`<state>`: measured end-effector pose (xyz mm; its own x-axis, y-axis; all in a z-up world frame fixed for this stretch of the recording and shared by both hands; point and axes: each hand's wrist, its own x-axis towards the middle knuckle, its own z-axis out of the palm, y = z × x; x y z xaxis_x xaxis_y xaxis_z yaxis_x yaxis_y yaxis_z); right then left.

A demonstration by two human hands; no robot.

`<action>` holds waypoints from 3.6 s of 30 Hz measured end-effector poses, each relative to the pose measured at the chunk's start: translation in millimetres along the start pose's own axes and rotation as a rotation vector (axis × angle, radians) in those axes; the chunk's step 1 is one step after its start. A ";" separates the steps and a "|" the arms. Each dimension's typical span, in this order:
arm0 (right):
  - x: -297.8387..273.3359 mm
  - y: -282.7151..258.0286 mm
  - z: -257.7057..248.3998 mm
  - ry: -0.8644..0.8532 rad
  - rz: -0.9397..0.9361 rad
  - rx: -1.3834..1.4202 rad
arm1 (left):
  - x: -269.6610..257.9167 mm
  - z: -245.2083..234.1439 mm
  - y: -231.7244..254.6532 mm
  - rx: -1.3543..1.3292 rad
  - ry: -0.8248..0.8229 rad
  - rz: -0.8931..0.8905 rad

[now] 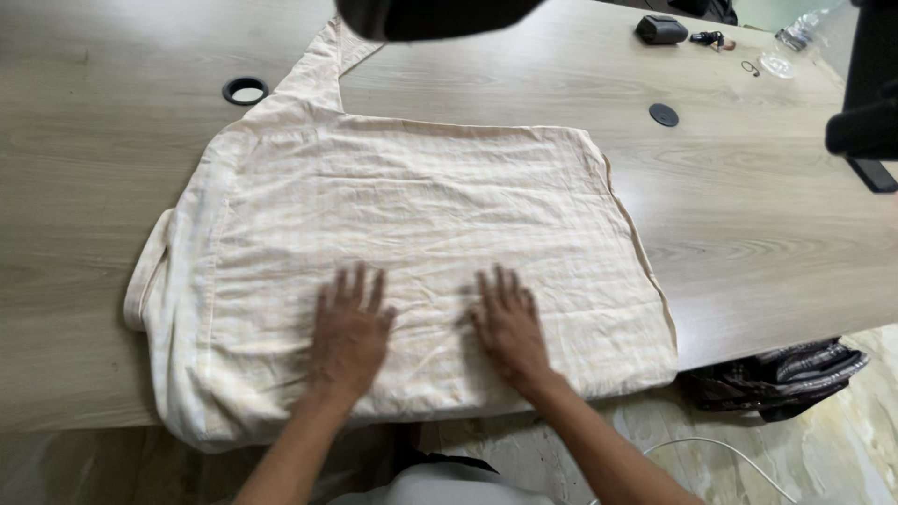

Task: The person folds a light-colored checkered shirt on a wooden table. They smooth the fabric, fold the sleeves inward, fold the bottom up, and then fold the shirt in half to create a neat rectangular bundle.

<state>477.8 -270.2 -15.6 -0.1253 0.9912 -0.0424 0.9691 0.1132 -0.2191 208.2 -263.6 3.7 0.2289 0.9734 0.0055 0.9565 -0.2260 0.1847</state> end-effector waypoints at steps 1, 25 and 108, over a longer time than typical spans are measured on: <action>-14.7 -19.0 6.2 -0.063 -0.102 -0.044 | -13.4 2.3 12.5 -0.065 -0.011 0.012; -130.7 6.5 2.5 -0.041 0.002 -0.064 | -129.4 34.8 49.7 -0.088 0.030 0.052; -73.7 46.4 -14.7 0.048 0.129 -0.009 | -63.6 8.5 -31.6 -0.142 0.072 -0.163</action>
<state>535.2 -336.9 -8.3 0.0110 0.9997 -0.0232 0.9784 -0.0155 -0.2059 164.9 -318.7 -10.9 0.0553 0.9979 0.0335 0.9433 -0.0632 0.3258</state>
